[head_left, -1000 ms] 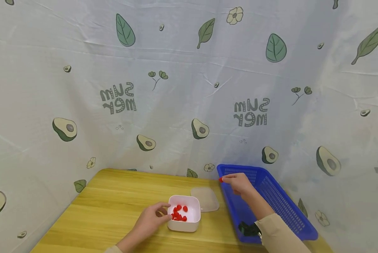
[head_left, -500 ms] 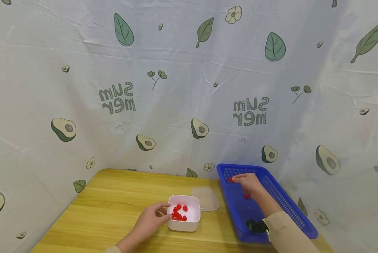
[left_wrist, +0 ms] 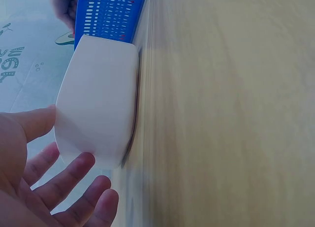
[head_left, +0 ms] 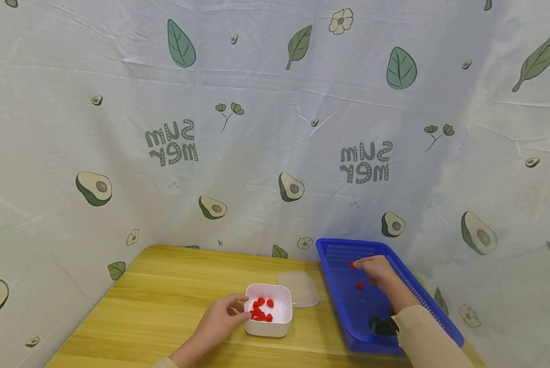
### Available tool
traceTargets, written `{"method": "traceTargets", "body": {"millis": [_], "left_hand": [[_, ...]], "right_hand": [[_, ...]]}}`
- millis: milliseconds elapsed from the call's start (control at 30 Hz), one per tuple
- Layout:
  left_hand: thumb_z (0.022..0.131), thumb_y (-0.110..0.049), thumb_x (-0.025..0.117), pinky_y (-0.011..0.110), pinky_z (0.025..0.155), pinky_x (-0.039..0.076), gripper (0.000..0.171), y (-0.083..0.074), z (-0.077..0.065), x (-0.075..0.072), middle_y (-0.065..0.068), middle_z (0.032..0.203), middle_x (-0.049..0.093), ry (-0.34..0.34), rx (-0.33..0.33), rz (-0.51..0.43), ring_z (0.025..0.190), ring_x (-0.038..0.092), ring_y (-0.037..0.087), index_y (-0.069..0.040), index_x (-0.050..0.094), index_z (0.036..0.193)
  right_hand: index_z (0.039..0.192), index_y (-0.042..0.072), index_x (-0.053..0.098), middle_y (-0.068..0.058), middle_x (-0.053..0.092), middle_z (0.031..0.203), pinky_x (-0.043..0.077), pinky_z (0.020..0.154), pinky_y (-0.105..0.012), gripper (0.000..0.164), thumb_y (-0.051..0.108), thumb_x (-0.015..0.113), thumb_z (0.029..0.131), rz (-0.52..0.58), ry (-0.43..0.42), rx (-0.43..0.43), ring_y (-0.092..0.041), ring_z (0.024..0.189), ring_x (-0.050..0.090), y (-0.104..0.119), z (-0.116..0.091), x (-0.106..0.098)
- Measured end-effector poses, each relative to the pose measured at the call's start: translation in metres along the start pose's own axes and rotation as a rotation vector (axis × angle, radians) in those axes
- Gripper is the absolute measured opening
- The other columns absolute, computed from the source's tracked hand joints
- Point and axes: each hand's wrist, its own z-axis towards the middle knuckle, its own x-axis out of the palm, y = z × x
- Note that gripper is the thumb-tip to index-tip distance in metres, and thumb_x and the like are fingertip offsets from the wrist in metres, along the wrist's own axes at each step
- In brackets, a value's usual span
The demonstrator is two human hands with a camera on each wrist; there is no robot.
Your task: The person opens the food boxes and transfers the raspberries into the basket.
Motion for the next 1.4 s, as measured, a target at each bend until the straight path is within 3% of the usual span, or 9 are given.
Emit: {"method": "traceTargets", "body": {"millis": [200, 367, 533, 733, 967, 1067, 1200, 1333, 1400], "left_hand": [[0.089, -0.03, 0.077, 0.028, 0.069, 0.048, 0.039, -0.002, -0.001, 0.0, -0.004, 0.096, 0.069, 0.004, -0.011, -0.005, 0.085, 0.058, 0.016, -0.014, 0.069, 0.123], [0.089, -0.031, 0.077, 0.028, 0.069, 0.048, 0.039, -0.002, -0.001, -0.001, -0.003, 0.096, 0.069, 0.004, -0.019, -0.012, 0.085, 0.058, 0.017, -0.014, 0.069, 0.123], [0.089, -0.031, 0.077, 0.028, 0.068, 0.048, 0.039, -0.001, 0.0, 0.0, -0.004, 0.096, 0.069, 0.004, -0.015, -0.011, 0.085, 0.058, 0.016, -0.015, 0.069, 0.123], [0.089, -0.031, 0.077, 0.028, 0.068, 0.049, 0.039, -0.002, -0.001, 0.0, -0.003, 0.096, 0.069, 0.004, -0.02, -0.012, 0.085, 0.058, 0.016, -0.015, 0.069, 0.123], [0.089, -0.031, 0.077, 0.028, 0.068, 0.048, 0.039, -0.003, 0.0, -0.001, -0.003, 0.096, 0.069, 0.0, -0.021, -0.005, 0.085, 0.058, 0.016, -0.014, 0.069, 0.123], [0.088, -0.031, 0.077, 0.028, 0.068, 0.048, 0.038, -0.002, 0.0, 0.0, -0.004, 0.096, 0.069, -0.004, -0.023, -0.001, 0.085, 0.058, 0.016, -0.015, 0.069, 0.122], [0.088, -0.031, 0.077, 0.028, 0.068, 0.048, 0.038, -0.002, 0.0, 0.0, -0.003, 0.095, 0.069, -0.005, -0.031, -0.001, 0.084, 0.058, 0.016, -0.015, 0.069, 0.122], [0.088, -0.03, 0.077, 0.028, 0.068, 0.048, 0.038, -0.003, -0.001, 0.0, -0.003, 0.095, 0.069, -0.007, -0.023, -0.005, 0.083, 0.058, 0.016, -0.015, 0.07, 0.122], [0.088, -0.03, 0.077, 0.027, 0.068, 0.048, 0.038, -0.003, -0.001, 0.0, -0.004, 0.095, 0.069, -0.008, -0.015, -0.005, 0.083, 0.058, 0.016, -0.015, 0.07, 0.122]], "right_hand": [[0.124, -0.015, 0.061, -0.003, 0.056, 0.071, 0.03, 0.046, -0.026, 0.039, 0.012, 0.062, 0.096, -0.018, -0.021, 0.023, -0.009, 0.044, 0.027, -0.009, 0.004, -0.006], [0.105, -0.01, 0.068, -0.003, 0.051, 0.07, 0.03, 0.047, -0.027, 0.024, 0.011, 0.064, 0.094, -0.016, -0.029, 0.045, -0.01, 0.045, 0.028, -0.015, 0.009, -0.009], [0.087, -0.002, 0.056, -0.002, 0.047, 0.068, 0.031, 0.048, -0.027, 0.016, 0.01, 0.065, 0.092, -0.038, -0.039, 0.069, -0.01, 0.047, 0.028, -0.022, 0.013, -0.011], [0.092, -0.005, 0.048, 0.005, 0.031, 0.055, 0.029, 0.046, -0.024, 0.023, 0.01, 0.065, 0.093, -0.113, -0.046, 0.102, -0.008, 0.046, 0.027, -0.026, 0.016, -0.012], [0.086, -0.003, 0.048, 0.004, 0.033, 0.055, 0.03, 0.044, -0.025, 0.021, 0.009, 0.064, 0.091, -0.12, -0.039, 0.085, -0.008, 0.045, 0.027, -0.02, 0.011, -0.015], [0.087, -0.007, 0.054, -0.012, 0.051, 0.071, 0.041, 0.051, -0.031, 0.019, 0.009, 0.065, 0.089, -0.128, -0.036, 0.054, -0.015, 0.052, 0.037, -0.014, 0.009, -0.014], [0.104, -0.016, 0.06, -0.034, 0.055, 0.108, 0.053, 0.075, -0.045, 0.03, 0.01, 0.064, 0.09, -0.133, -0.023, 0.01, -0.031, 0.073, 0.056, -0.003, 0.006, -0.01], [0.102, -0.015, 0.067, -0.033, 0.061, 0.108, 0.051, 0.066, -0.038, 0.029, 0.011, 0.065, 0.09, -0.113, -0.01, -0.039, -0.028, 0.07, 0.053, 0.011, 0.001, -0.003], [0.1, -0.012, 0.07, -0.027, 0.063, 0.104, 0.039, 0.057, -0.03, 0.027, 0.012, 0.066, 0.09, -0.108, -0.005, -0.065, -0.018, 0.065, 0.043, 0.019, -0.002, 0.0]]}}
